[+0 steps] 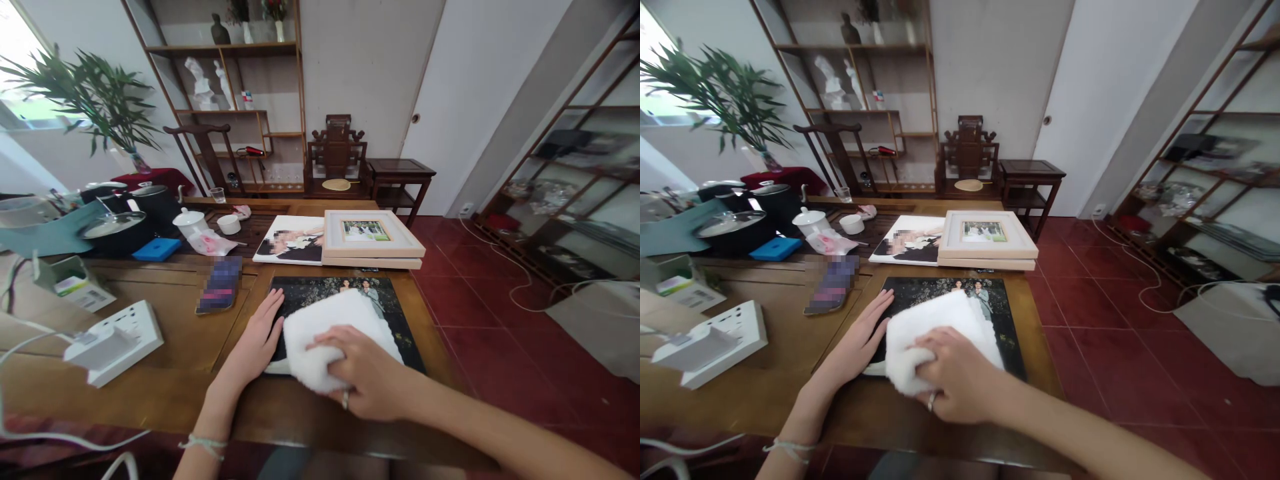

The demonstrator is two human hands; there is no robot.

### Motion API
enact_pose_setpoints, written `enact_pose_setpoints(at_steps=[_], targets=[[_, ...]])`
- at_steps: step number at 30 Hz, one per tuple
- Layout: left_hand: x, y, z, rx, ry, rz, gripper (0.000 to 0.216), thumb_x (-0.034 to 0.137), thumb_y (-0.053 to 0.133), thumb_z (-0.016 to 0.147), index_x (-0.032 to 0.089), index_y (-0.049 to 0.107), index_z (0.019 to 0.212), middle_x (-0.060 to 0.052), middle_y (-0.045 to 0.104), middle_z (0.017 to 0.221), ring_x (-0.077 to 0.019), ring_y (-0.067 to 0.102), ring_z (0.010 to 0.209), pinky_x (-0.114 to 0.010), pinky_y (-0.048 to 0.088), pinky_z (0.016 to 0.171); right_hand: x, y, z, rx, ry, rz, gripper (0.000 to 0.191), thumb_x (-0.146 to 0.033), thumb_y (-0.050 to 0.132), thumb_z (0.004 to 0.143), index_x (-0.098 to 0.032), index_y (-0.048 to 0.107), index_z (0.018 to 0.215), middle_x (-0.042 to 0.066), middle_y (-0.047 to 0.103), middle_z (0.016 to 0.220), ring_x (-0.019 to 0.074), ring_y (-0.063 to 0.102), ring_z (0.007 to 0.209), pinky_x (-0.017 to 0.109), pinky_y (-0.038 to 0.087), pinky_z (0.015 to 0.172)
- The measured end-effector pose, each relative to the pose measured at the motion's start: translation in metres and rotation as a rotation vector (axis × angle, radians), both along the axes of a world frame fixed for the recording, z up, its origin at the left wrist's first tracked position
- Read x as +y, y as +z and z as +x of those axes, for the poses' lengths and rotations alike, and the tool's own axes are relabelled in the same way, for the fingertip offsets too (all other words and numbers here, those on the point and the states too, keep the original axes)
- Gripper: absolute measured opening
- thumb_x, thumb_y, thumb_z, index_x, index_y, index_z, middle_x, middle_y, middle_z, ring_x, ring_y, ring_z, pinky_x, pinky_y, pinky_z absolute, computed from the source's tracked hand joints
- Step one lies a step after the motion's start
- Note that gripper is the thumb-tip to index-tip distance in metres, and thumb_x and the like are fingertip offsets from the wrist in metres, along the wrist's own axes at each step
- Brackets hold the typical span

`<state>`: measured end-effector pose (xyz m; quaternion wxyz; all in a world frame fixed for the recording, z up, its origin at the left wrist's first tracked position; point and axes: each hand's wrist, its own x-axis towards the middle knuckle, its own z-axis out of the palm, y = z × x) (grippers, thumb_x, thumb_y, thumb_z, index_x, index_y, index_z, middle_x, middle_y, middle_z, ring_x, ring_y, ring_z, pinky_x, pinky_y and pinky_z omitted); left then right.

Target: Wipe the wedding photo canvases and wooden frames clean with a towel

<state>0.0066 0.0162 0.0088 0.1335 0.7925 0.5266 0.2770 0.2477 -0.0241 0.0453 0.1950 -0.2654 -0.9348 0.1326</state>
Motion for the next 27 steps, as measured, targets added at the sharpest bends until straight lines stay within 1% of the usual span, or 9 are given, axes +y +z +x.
enact_pose_setpoints(at_steps=[4,8,10,12,15,18,20,24,27], targets=[[-0.001,-0.001,0.000,0.003,0.014,-0.010,0.044,0.028,0.034,0.094,0.017,0.042,0.136,-0.011,0.039,0.147,-0.0219,0.030,0.138,-0.044,0.027,0.112,0.045,0.001,-0.005,-0.020,-0.150,0.089,0.018,-0.032,0.061,0.083,-0.016,0.070,0.085,0.015,0.062,0.115,0.0258,0.052,0.110,0.039,0.040,0.094],[-0.001,0.000,0.000,0.006,0.003,-0.020,0.044,0.028,0.033,0.094,0.016,0.042,0.136,-0.011,0.039,0.147,-0.0214,0.028,0.139,-0.043,0.025,0.113,0.087,0.003,-0.012,-0.029,-0.239,0.130,0.027,-0.034,0.051,0.091,-0.014,0.069,0.090,0.015,0.066,0.100,0.0277,0.054,0.105,0.042,0.043,0.089],[-0.001,0.001,0.000,0.010,0.001,-0.024,0.044,0.028,0.033,0.095,0.014,0.042,0.136,-0.012,0.038,0.147,-0.0214,0.028,0.139,-0.043,0.025,0.113,0.098,0.002,-0.015,-0.029,-0.271,0.136,0.030,-0.034,0.047,0.093,-0.012,0.068,0.091,0.016,0.066,0.096,0.0287,0.055,0.102,0.043,0.043,0.086],[-0.001,0.000,0.000,0.009,0.001,-0.018,0.044,0.028,0.033,0.095,0.014,0.042,0.135,-0.012,0.038,0.147,-0.0216,0.028,0.139,-0.044,0.025,0.113,0.099,0.000,-0.019,-0.030,-0.296,0.141,0.030,-0.032,0.047,0.093,-0.011,0.068,0.092,0.018,0.065,0.101,0.0297,0.054,0.104,0.045,0.043,0.088],[0.000,-0.001,-0.001,0.002,-0.002,0.003,0.043,0.027,0.033,0.094,0.015,0.042,0.135,-0.012,0.039,0.147,-0.0223,0.030,0.138,-0.045,0.027,0.112,0.080,-0.006,-0.023,-0.040,-0.280,0.143,0.023,-0.026,0.052,0.088,-0.012,0.069,0.095,0.020,0.060,0.118,0.0300,0.049,0.116,0.047,0.034,0.099],[0.001,-0.002,-0.001,0.005,0.003,0.007,0.044,0.028,0.033,0.094,0.012,0.043,0.135,-0.015,0.040,0.146,-0.0235,0.031,0.137,-0.046,0.028,0.112,0.046,-0.010,-0.024,-0.068,-0.195,0.133,0.018,-0.022,0.059,0.080,-0.016,0.070,0.093,0.014,0.055,0.129,0.0288,0.043,0.125,0.047,0.024,0.108],[0.001,-0.002,-0.001,0.011,0.000,-0.001,0.045,0.028,0.032,0.094,0.011,0.043,0.134,-0.015,0.040,0.146,-0.0237,0.031,0.138,-0.047,0.027,0.112,0.019,-0.008,-0.021,-0.092,-0.119,0.109,0.018,-0.024,0.059,0.078,-0.017,0.070,0.091,0.013,0.052,0.133,0.0297,0.039,0.128,0.048,0.021,0.109],[0.001,-0.002,0.000,0.004,-0.003,-0.014,0.045,0.027,0.031,0.094,0.009,0.043,0.134,-0.016,0.040,0.146,-0.0228,0.030,0.138,-0.045,0.026,0.113,-0.026,0.002,-0.013,-0.145,0.024,0.010,0.022,-0.033,0.057,0.082,-0.017,0.071,0.089,0.013,0.047,0.139,0.0307,0.036,0.130,0.050,0.020,0.109],[0.001,-0.002,-0.001,-0.014,-0.011,-0.007,0.045,0.028,0.034,0.093,0.010,0.044,0.134,-0.015,0.039,0.146,-0.0223,0.029,0.138,-0.043,0.025,0.113,-0.042,0.007,-0.007,-0.147,0.111,-0.037,0.019,-0.034,0.063,0.078,-0.018,0.071,0.086,0.010,0.046,0.140,0.0279,0.038,0.129,0.044,0.021,0.110]])
